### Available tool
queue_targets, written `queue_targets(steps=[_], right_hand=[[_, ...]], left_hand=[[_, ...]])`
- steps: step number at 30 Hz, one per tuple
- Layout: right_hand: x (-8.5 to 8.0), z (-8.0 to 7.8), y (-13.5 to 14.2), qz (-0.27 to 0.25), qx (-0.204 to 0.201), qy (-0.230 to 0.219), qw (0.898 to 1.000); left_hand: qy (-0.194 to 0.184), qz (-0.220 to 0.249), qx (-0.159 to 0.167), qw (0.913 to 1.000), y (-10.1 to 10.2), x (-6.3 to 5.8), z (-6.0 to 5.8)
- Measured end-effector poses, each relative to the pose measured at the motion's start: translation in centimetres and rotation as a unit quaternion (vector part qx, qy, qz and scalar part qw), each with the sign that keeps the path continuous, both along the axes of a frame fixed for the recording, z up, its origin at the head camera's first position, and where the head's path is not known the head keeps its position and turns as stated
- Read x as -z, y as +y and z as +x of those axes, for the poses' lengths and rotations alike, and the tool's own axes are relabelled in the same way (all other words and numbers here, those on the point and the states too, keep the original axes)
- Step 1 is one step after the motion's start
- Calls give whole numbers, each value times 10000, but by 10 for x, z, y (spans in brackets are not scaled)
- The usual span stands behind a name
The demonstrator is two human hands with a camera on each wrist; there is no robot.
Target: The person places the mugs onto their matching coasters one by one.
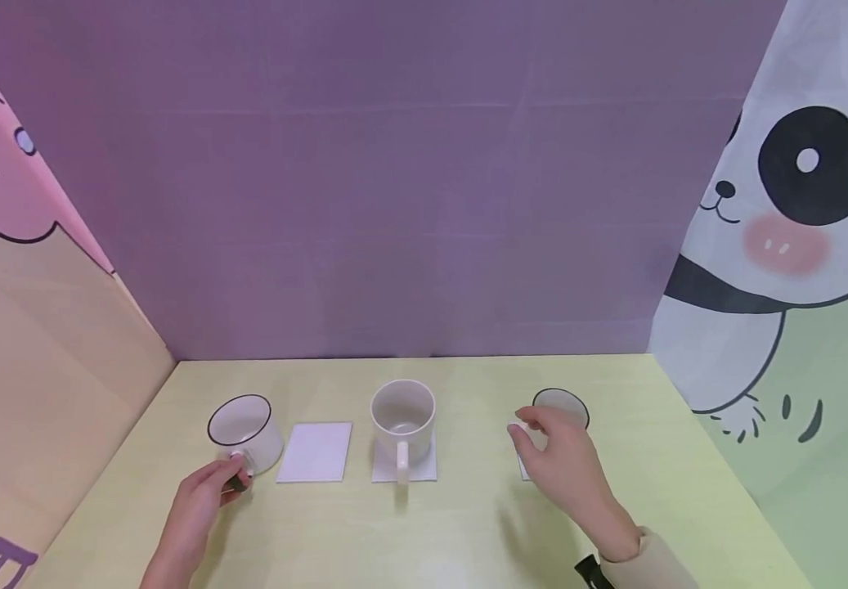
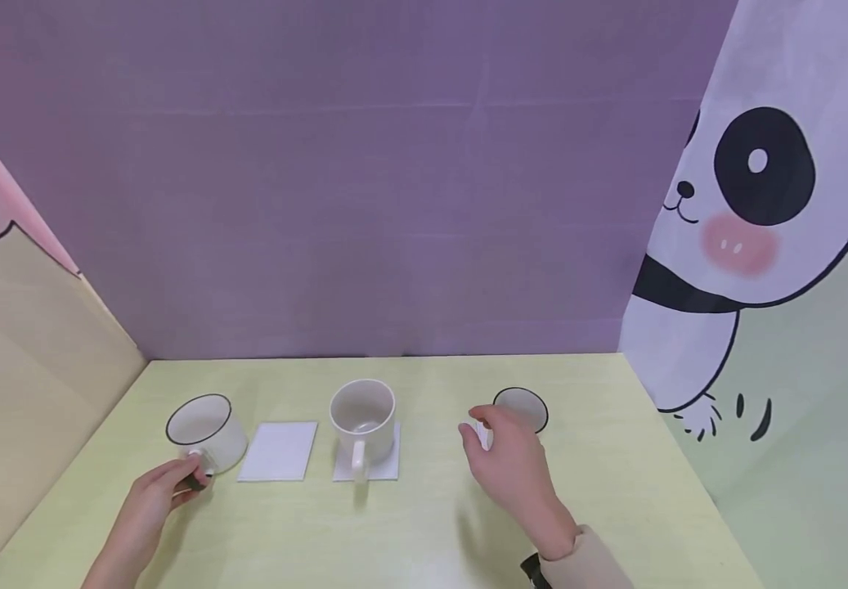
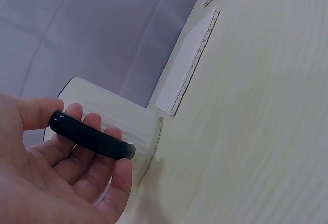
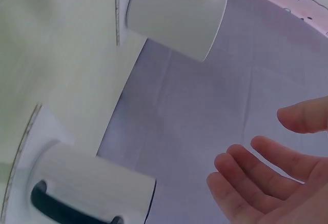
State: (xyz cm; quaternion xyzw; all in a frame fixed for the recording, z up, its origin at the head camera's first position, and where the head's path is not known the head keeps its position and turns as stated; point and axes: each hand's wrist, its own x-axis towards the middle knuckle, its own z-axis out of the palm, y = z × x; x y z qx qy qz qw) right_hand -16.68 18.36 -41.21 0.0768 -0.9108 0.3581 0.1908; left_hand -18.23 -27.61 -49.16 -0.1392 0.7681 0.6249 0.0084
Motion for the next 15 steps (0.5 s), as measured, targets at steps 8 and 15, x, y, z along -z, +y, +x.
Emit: queue_targets(steps=[8, 15], right_hand=[[0, -8, -20, -104, -487, 449, 9977], [0, -14, -37, -381, -859, 608, 9937]], left_hand=[[67, 160, -78, 9998, 2, -1, 0], [80, 154, -57, 9998, 0, 0, 0]])
